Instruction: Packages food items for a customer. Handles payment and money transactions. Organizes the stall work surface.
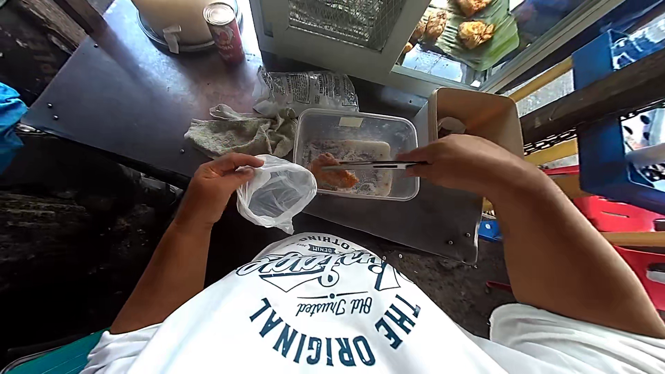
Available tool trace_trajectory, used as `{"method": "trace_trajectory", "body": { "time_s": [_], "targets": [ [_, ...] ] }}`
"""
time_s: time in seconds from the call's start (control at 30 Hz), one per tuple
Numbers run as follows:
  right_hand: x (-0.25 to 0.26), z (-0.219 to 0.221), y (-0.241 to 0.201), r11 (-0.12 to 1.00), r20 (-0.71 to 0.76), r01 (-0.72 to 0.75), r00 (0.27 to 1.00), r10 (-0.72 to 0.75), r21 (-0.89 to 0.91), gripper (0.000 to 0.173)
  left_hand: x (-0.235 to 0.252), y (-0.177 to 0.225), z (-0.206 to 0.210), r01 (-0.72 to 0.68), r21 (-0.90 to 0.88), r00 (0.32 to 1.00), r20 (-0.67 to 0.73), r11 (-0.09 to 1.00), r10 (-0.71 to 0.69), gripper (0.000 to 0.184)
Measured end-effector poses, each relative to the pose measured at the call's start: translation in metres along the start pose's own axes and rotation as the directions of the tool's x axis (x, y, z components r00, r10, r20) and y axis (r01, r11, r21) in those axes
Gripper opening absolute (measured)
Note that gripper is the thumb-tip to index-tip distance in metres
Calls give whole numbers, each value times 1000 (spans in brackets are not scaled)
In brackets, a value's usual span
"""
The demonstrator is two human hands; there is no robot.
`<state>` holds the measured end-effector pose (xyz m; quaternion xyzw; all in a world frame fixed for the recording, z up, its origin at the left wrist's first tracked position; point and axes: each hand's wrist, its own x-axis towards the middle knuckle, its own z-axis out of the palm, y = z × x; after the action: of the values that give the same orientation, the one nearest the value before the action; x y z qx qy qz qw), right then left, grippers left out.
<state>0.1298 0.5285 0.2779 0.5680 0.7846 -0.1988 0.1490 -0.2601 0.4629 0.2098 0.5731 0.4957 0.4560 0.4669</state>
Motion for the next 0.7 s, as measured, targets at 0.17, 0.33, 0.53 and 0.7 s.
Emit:
{"method": "trace_trajectory", "body": {
  "time_s": [0.17, 0.33, 0.53, 0.7],
  "targets": [
    [-28, 40, 1, 991, -252, -59, 967, 27, -120, 22, 10, 4, 6, 26, -169, 999, -36, 985, -32, 23],
    [-60, 63, -2, 903, -333, -161, 892, 306, 398, 27, 30, 10, 9, 140, -175, 987, 101, 975, -123, 26],
    [-81, 83, -60, 442, -403, 162, 746, 531, 882, 36, 61, 17, 21, 325, -262, 927, 277, 909, -252, 38],
    [-59, 137, -128, 387, -502, 341, 725, 471, 857, 35, 92, 43, 28, 224, -574, 970, 206, 788, -126, 41]
  ]
}}
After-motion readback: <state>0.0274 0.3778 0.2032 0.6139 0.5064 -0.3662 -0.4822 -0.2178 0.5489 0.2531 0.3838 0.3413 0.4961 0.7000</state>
